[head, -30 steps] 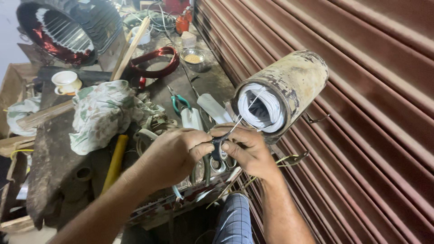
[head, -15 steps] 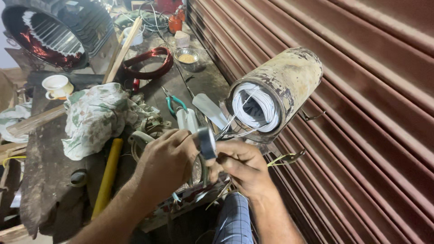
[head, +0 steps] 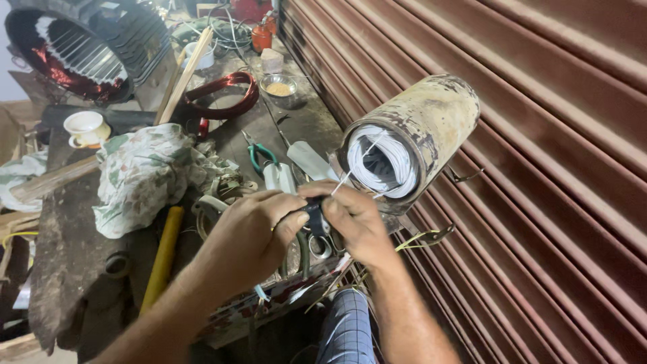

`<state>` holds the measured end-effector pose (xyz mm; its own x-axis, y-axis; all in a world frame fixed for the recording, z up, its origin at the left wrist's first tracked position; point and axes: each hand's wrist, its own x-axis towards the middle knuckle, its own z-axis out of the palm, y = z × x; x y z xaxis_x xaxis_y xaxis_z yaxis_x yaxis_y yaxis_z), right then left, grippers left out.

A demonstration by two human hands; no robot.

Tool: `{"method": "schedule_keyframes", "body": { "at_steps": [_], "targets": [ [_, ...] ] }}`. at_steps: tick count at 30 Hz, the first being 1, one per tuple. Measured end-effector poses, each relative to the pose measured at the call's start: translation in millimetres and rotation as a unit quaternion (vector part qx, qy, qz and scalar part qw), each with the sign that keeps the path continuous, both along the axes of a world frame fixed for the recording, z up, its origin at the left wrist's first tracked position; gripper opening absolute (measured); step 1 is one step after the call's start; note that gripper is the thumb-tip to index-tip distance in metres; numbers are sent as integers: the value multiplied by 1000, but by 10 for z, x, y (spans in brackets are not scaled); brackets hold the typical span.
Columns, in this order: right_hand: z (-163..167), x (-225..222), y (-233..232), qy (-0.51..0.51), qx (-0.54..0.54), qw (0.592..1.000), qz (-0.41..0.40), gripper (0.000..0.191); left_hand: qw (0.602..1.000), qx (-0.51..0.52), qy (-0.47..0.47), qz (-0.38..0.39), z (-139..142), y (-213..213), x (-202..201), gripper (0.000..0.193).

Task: The person strips wire insulation, twists conductors, and wraps connections with electrical tape on a motor component. They use pliers to cut a yellow plastic tube and continue taping wires while seated on the floor.

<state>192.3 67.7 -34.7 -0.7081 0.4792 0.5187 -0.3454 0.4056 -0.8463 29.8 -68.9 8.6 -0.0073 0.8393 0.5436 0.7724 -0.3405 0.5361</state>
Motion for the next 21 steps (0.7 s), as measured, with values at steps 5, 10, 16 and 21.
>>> {"method": "schedule_keyframes", "body": {
  "at_steps": [5, 10, 16, 21],
  "targets": [
    [-105, 243, 169, -27, 131, 991, -23, 28, 999, -31, -17, -37, -16, 94, -64, 28],
    [-291, 180, 48, 66, -180, 981, 26, 23, 988, 59, 123, 70, -153, 176, 6, 19],
    [-248, 229, -193, 90, -435, 890, 98, 34, 972, 118, 177, 99, -222, 106, -3, 33],
    [-103, 120, -287, 111, -222, 967, 59, 38, 983, 49, 155, 90, -163, 71, 43, 25]
  ]
}}
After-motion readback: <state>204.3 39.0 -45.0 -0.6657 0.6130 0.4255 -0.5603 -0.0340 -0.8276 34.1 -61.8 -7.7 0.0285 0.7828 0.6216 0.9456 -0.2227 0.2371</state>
